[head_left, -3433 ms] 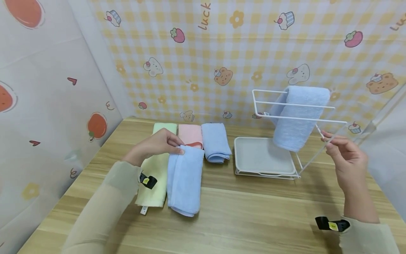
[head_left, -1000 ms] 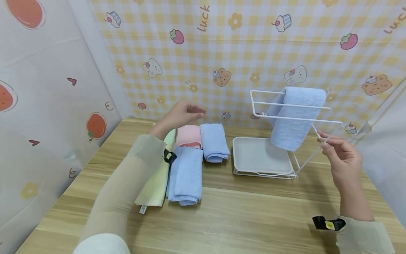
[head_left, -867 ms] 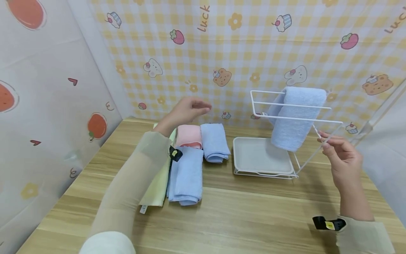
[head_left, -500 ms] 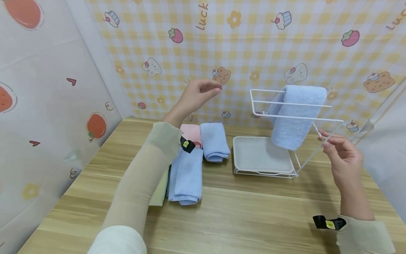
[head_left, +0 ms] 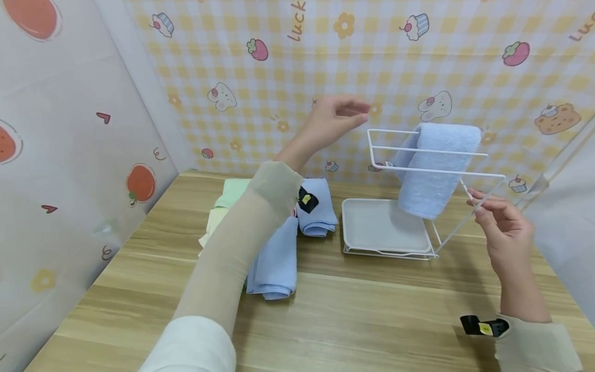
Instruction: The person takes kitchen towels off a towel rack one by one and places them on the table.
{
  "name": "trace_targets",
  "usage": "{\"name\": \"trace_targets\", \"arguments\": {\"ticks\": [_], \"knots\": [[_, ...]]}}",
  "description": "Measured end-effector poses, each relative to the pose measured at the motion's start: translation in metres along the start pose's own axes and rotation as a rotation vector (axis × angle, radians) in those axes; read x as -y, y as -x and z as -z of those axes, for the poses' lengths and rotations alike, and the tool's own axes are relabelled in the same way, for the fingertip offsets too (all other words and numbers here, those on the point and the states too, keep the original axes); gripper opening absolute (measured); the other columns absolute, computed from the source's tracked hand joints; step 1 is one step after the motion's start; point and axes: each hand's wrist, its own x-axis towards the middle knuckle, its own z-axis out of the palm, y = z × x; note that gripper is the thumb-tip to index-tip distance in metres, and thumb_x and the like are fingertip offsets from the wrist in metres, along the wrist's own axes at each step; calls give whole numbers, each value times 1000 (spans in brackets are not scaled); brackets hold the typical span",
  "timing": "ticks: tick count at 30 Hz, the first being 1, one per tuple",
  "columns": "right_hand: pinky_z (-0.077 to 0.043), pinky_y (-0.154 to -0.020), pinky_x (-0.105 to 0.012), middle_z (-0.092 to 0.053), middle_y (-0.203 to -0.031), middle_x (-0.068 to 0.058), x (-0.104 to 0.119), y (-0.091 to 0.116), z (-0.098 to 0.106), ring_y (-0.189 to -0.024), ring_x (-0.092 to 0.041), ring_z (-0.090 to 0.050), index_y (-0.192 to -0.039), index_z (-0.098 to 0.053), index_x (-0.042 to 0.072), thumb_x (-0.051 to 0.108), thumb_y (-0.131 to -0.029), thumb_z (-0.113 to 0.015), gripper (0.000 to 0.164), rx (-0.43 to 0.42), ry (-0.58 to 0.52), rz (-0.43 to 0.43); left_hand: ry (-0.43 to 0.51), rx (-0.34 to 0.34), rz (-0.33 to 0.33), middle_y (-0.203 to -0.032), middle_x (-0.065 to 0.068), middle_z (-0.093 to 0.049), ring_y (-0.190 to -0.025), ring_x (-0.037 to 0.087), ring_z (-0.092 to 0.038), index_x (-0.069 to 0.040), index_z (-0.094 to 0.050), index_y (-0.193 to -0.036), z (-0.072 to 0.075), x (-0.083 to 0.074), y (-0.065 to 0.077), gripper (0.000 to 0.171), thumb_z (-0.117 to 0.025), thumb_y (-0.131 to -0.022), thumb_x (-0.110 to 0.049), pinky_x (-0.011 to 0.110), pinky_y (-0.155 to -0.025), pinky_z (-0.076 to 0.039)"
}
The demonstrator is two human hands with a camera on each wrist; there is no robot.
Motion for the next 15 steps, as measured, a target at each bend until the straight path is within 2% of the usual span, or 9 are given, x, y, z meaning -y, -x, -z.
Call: {"name": "trace_targets", "arguments": {"ticks": [6, 12, 15], "knots": [[-52, -77, -20, -72, -116, -18, 2, -1, -1, -104, -24, -69, -97, -60, -21, -23, -91, -49, 12, 2, 17, -3, -108, 78, 33, -128, -7, -68, -116, 2, -61, -18, -68, -126, -21, -22, -14, 31, -68, -96, -25, 14, -96, -47], [-52, -77, -20, -72, -115, -18, 3, -1, -2, -104, -24, -69, -96, -60, -21, -24, -91, -49, 12, -1, 2, -10, -191, 159, -12, -134, -5, -64, -123, 7, -58, -17, -65, -129, -41, -36, -30, 33, -65, -97, -24, 12, -100, -43], [-53, -77, -20, -72, -115, -18, 3, 0, -2, -103, -24, -70, -95, -60, -21, -24, -90, -49, 12, -2, -3, -9, -230, 202, -13, -136, -5, -62, -126, 7, -55, -18, -63, -132, -50, -41, -36, 35, -64, -98, -25, 11, -102, -41]]}}
